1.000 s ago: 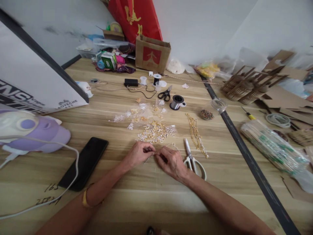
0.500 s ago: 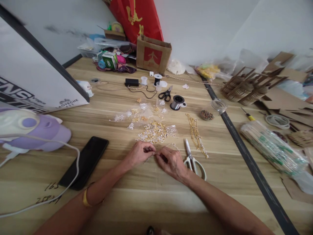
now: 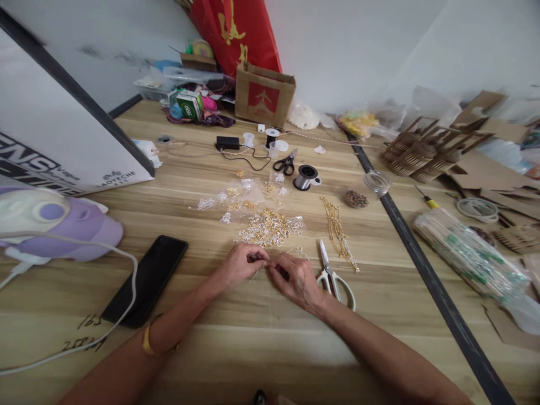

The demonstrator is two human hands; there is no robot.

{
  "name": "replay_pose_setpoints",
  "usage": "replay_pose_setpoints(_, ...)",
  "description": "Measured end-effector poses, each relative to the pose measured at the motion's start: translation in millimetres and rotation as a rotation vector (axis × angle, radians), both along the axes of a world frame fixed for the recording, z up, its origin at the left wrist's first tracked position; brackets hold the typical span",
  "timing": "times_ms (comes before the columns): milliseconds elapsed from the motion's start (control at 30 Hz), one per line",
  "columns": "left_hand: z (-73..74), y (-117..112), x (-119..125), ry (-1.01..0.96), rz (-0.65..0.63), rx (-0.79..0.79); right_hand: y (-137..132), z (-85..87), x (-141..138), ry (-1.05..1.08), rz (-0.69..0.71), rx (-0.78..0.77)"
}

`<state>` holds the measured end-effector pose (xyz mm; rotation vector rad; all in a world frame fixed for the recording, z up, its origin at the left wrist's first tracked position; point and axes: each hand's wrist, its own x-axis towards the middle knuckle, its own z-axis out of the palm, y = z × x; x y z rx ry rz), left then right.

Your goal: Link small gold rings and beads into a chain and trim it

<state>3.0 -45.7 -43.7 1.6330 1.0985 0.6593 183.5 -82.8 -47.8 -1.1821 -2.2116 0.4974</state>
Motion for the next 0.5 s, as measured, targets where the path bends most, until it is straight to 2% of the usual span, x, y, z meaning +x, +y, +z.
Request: replay_pose_setpoints(500,2.7,0.5,-1.4,-0.065,-0.009,-0.059,0.7,-1.9,0.0,0.035,0.005,-0.004)
